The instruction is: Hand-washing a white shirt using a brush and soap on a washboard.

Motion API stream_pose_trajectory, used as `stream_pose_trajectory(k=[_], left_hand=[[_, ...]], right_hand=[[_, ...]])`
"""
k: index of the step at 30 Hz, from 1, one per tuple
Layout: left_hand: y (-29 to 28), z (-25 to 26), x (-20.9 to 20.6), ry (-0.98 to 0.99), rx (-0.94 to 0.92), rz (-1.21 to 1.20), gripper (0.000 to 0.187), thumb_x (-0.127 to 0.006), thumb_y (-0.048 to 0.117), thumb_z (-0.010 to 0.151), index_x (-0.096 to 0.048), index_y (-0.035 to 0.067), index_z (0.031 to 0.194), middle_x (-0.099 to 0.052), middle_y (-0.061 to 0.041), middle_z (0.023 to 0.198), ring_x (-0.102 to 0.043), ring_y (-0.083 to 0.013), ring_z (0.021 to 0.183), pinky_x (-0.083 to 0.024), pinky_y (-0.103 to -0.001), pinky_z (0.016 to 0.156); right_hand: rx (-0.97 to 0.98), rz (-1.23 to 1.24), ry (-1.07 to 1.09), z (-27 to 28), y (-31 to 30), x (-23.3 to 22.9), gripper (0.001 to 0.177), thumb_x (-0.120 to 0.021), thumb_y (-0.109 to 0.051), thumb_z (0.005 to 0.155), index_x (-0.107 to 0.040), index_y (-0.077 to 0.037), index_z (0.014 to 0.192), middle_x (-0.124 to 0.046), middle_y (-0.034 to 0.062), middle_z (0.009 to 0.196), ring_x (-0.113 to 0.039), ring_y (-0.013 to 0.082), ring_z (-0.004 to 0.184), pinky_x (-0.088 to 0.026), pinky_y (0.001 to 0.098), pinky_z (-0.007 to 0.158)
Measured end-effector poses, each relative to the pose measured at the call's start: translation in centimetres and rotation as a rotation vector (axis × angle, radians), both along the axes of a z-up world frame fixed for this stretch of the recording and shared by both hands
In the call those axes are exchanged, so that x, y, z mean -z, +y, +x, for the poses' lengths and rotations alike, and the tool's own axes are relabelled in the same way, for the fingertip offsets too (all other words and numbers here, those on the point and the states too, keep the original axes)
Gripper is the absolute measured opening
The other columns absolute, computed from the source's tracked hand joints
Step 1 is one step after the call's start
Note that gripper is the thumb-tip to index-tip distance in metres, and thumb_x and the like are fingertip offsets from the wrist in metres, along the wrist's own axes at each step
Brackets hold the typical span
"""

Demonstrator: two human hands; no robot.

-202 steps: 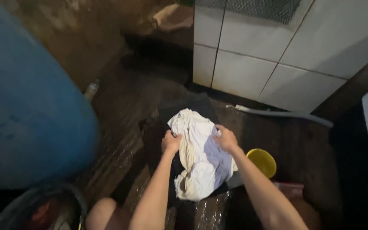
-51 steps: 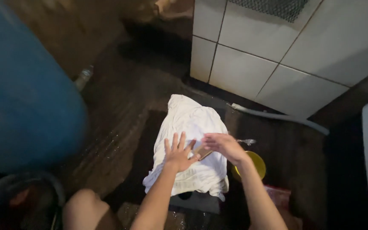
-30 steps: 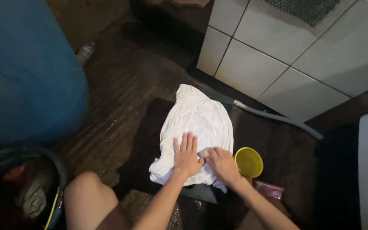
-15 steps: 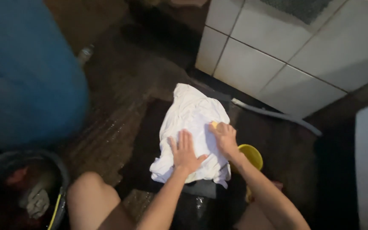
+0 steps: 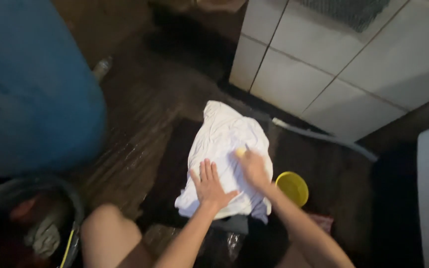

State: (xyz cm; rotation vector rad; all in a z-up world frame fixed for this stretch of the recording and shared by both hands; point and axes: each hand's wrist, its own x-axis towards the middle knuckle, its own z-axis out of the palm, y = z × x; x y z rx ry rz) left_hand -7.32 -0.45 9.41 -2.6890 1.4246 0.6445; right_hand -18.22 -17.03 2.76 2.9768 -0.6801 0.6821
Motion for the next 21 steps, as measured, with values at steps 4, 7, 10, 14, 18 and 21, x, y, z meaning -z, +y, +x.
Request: stream_pose_trajectory(k=[4, 7, 10, 14, 18, 21], left_hand=[[-0.1, 0.3, 1.0, -0.071, 0.064, 0.099, 0.131, -0.056, 0.083, 0.079, 0.0, -0.002, 0.161, 0.01, -0.021, 0.171, 0.015, -0.0359, 0.157, 0.007, -0.073, 0.114], [-0.1, 0.5, 0.6, -0.034, 0.037, 0.047, 0.134, -0.055, 0.086, 0.077, 0.0, -0.003, 0.161, 0.009, -0.019, 0.171, 0.016, -0.0336, 0.157, 0.007, -0.072, 0.116], [0.4, 0.1, 0.9, 0.026, 0.001, -0.017, 0.14, -0.057, 0.09, 0.073, 0.0, -0.003, 0.162, 0.008, -0.018, 0.172, 0.014, -0.0315, 0.158, 0.008, -0.069, 0.119], [0.5, 1.0, 1.9, 0.004, 0.061, 0.002, 0.144, -0.061, 0.089, 0.07, 0.001, -0.003, 0.162, 0.008, -0.02, 0.171, 0.014, -0.0325, 0.157, 0.007, -0.069, 0.118], [0.9, 1.7, 1.6, 0.022, 0.148, 0.009, 0.146, -0.066, 0.087, 0.067, 0.001, -0.001, 0.162, 0.009, -0.018, 0.172, 0.013, -0.0314, 0.158, 0.006, -0.069, 0.118], [1.1, 1.6, 1.6, -0.001, 0.204, -0.023, 0.147, -0.068, 0.087, 0.066, 0.0, -0.001, 0.162, 0.008, -0.018, 0.172, 0.012, -0.0303, 0.158, 0.007, -0.068, 0.12]], right_hand=[[-0.387, 0.214, 0.011, -0.6, 5.1, -3.1, 0.048, -0.069, -0.015, 0.084, -0.068, -0.018, 0.132, -0.061, 0.0203, 0.1, -0.058, 0.039, 0.087, -0.048, 0.05, 0.073], [-0.151, 0.38, 0.073, 0.3, 1.3, -4.2, 0.037, -0.068, -0.02, 0.089, -0.069, -0.016, 0.125, -0.066, 0.02, 0.099, -0.062, 0.0378, 0.088, -0.049, 0.0496, 0.075], [0.049, 0.265, 0.082, 0.1, -1.0, -3.5, 0.036, -0.065, -0.017, 0.087, -0.069, -0.018, 0.124, -0.067, 0.0186, 0.1, -0.063, 0.0376, 0.092, -0.048, 0.0506, 0.076], [-0.038, 0.159, 0.142, -1.0, -0.1, -0.5, 0.049, -0.063, -0.012, 0.088, -0.063, -0.015, 0.137, -0.062, 0.0185, 0.105, -0.057, 0.0364, 0.098, -0.045, 0.0498, 0.085], [-0.13, 0.115, 0.012, -3.8, 4.4, -2.7, 0.051, -0.066, -0.01, 0.079, -0.064, -0.011, 0.13, -0.061, 0.0232, 0.111, -0.056, 0.0397, 0.1, -0.045, 0.0499, 0.083], [-0.154, 0.212, 0.083, -2.9, 6.1, -4.8, 0.046, -0.062, -0.006, 0.087, -0.065, -0.014, 0.132, -0.063, 0.0189, 0.105, -0.058, 0.0361, 0.098, -0.046, 0.0476, 0.084]])
